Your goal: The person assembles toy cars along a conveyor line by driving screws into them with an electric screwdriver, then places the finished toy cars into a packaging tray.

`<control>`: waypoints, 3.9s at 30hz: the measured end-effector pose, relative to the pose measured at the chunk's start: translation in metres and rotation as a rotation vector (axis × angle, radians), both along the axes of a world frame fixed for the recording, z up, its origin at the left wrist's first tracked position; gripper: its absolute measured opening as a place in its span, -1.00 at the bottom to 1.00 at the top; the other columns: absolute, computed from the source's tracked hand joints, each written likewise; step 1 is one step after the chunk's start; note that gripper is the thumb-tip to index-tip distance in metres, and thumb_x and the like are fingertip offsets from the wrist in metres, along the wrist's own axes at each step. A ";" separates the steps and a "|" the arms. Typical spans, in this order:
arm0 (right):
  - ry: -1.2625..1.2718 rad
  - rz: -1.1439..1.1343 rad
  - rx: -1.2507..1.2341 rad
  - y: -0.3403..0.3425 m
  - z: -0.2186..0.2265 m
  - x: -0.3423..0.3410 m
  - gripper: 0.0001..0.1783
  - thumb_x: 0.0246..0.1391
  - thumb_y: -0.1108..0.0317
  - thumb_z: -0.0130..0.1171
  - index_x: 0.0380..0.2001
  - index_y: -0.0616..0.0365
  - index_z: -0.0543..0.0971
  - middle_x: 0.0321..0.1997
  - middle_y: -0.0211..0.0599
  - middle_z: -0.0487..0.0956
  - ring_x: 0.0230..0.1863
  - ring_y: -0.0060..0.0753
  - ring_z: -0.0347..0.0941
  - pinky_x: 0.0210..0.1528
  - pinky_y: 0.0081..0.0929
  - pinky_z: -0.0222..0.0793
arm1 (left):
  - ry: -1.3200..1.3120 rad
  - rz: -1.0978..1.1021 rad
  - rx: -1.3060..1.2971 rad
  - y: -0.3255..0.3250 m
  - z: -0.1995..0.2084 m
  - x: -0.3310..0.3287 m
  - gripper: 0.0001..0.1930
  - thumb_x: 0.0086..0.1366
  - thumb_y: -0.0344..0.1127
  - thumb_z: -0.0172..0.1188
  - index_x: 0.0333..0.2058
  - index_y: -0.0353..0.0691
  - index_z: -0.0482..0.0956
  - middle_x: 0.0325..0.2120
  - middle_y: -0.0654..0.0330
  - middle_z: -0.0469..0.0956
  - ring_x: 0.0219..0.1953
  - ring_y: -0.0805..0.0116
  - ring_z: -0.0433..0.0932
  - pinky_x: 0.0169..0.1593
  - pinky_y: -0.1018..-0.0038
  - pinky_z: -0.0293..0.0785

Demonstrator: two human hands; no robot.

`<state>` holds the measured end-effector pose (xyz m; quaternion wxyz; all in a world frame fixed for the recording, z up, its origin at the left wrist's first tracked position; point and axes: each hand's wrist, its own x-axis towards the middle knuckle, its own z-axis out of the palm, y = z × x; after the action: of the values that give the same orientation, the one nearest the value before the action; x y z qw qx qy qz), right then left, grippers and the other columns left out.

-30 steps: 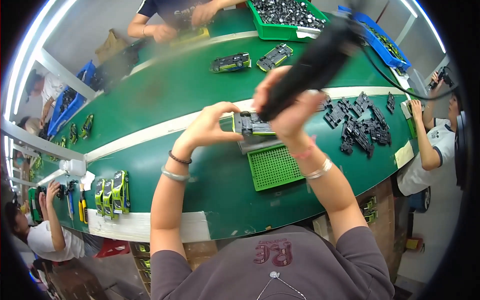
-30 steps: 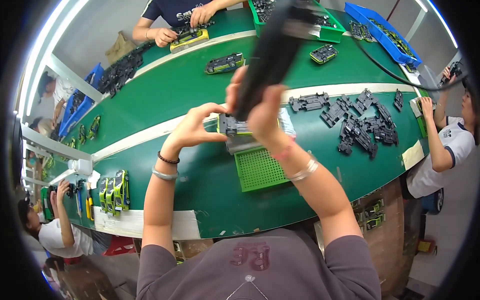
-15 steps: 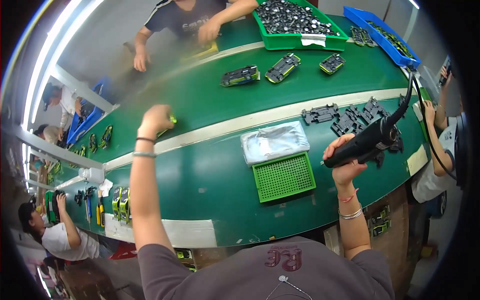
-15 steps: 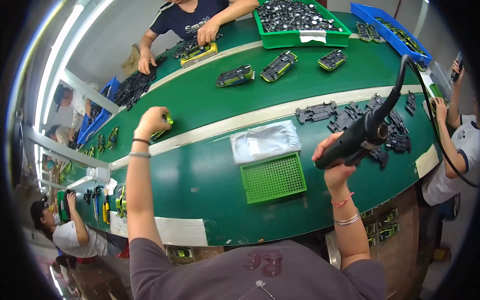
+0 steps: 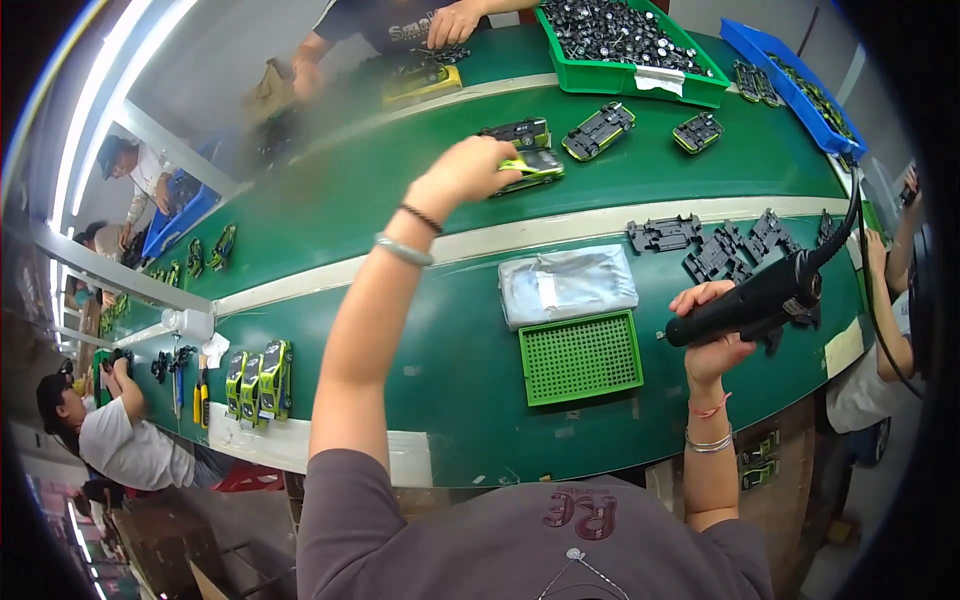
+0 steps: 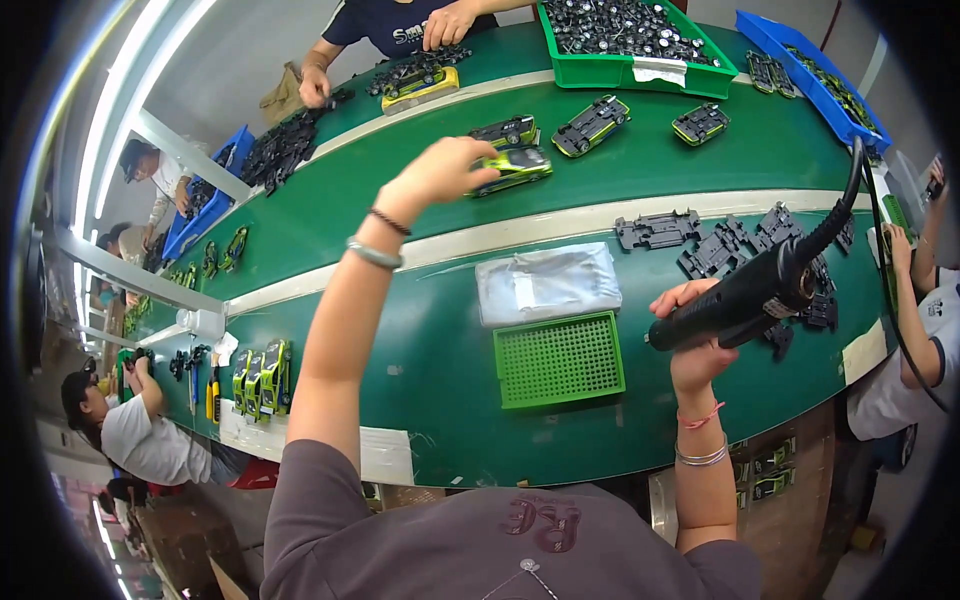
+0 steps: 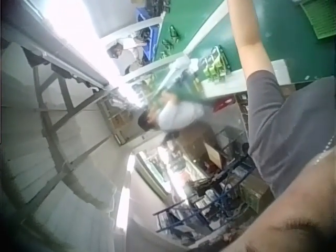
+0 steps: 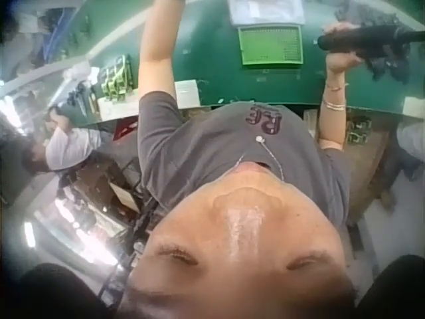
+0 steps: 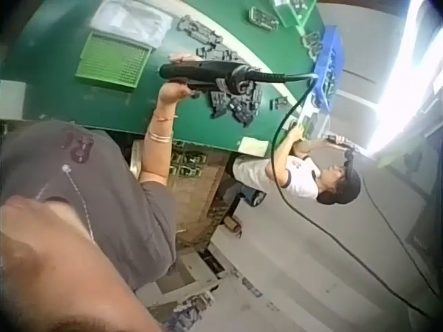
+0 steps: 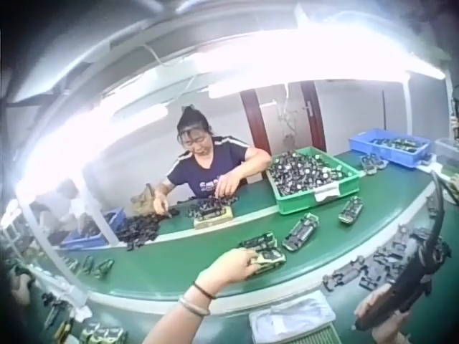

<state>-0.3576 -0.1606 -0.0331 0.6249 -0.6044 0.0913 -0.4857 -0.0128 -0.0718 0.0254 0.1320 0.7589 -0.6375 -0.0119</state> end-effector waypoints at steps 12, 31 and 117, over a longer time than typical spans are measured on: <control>-0.018 0.002 -0.009 0.000 0.000 0.001 -0.03 -0.24 -0.64 -0.30 -0.37 0.22 0.29 -0.51 -0.21 0.36 -0.45 -0.31 0.32 -0.28 -0.35 0.31 | -0.205 0.298 0.192 0.026 -0.025 0.026 -0.51 -0.03 0.02 0.30 -0.14 -0.09 0.50 -0.25 0.09 0.44 -0.12 0.08 0.44 -0.09 0.26 0.43; 0.111 0.033 -0.025 -0.022 -0.010 -0.009 0.04 -0.24 -0.62 -0.23 -0.25 0.32 0.35 -0.41 -0.13 0.42 -0.31 -0.27 0.38 -0.14 -0.31 0.31 | -0.170 1.100 -0.096 0.492 0.037 -0.041 -0.54 0.01 -0.23 0.30 -0.13 -0.31 0.43 -0.24 -0.01 0.52 -0.19 0.12 0.53 -0.11 0.35 0.43; -0.172 0.079 0.182 0.023 0.026 0.018 0.17 -0.58 -0.79 -0.49 -0.40 0.23 0.27 -0.65 -0.24 0.36 -0.62 -0.40 0.35 -0.53 -0.48 0.36 | 0.104 -0.193 -0.318 0.074 -0.040 -0.130 -0.56 0.02 -0.27 0.26 -0.05 0.02 0.48 -0.14 -0.02 0.41 -0.14 0.04 0.41 -0.07 0.24 0.37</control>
<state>-0.3396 -0.1373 -0.0069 0.7014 -0.5044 0.0572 -0.5004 -0.1432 0.0020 -0.0144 0.2810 0.6623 -0.6935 0.0372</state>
